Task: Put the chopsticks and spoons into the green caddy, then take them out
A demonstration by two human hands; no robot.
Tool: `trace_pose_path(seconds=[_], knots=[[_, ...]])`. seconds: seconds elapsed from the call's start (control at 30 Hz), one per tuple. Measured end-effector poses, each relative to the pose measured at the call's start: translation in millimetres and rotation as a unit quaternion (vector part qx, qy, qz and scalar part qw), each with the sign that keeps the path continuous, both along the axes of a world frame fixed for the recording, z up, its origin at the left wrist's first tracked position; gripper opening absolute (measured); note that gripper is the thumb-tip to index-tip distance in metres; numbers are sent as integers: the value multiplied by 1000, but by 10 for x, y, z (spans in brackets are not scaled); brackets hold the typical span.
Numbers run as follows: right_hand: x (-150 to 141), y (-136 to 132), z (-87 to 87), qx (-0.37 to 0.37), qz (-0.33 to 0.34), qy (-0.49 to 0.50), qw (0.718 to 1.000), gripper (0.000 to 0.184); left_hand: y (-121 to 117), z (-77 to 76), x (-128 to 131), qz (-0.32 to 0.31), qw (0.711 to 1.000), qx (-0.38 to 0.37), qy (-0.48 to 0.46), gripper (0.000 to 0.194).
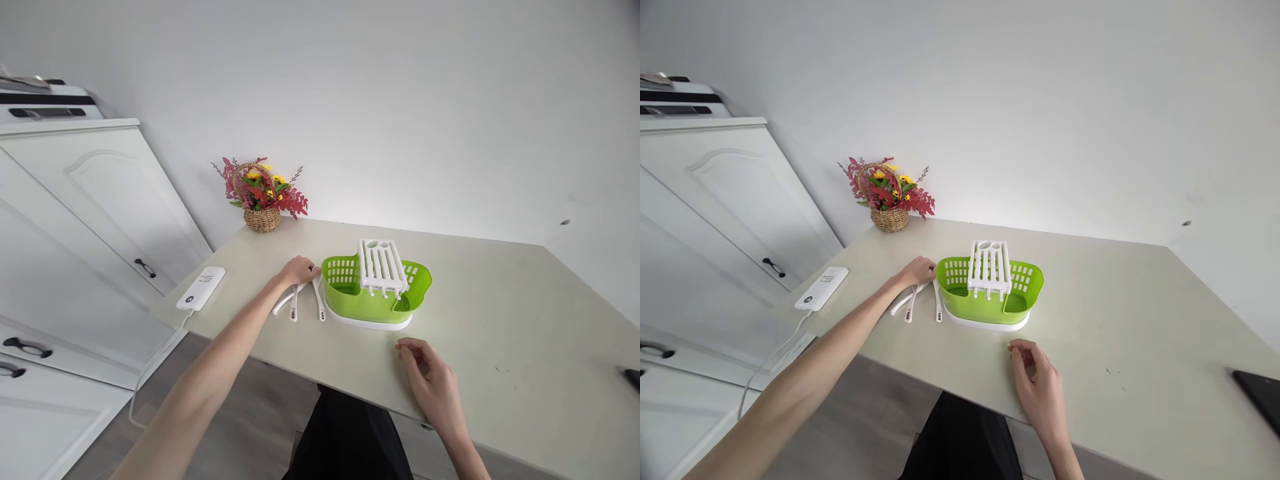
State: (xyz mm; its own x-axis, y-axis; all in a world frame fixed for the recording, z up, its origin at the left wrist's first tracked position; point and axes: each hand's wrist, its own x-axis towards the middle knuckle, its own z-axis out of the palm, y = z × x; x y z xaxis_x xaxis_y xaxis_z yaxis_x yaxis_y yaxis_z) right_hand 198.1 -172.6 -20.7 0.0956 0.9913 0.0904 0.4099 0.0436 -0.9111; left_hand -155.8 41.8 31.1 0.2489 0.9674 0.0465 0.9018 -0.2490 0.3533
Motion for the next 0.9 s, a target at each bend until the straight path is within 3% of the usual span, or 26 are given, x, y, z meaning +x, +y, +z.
trace_pose_path(seconds=[0.33, 0.6, 0.77, 0.9], knots=[[1, -2, 4, -5, 3, -9, 1000, 38, -95, -9, 80, 49, 998, 42, 10, 28], [-2, -4, -8, -8, 1, -13, 1000, 39, -261, -41, 107, 94, 987, 131, -14, 30], [-18, 7, -9, -3, -2, -13, 1000, 41, -262, -51, 57, 81, 981, 170, -35, 23], [-17, 9, -37, -2, -2, -10, 1000, 44, -201, 55, -16, 75, 971, 219, -60, 17]])
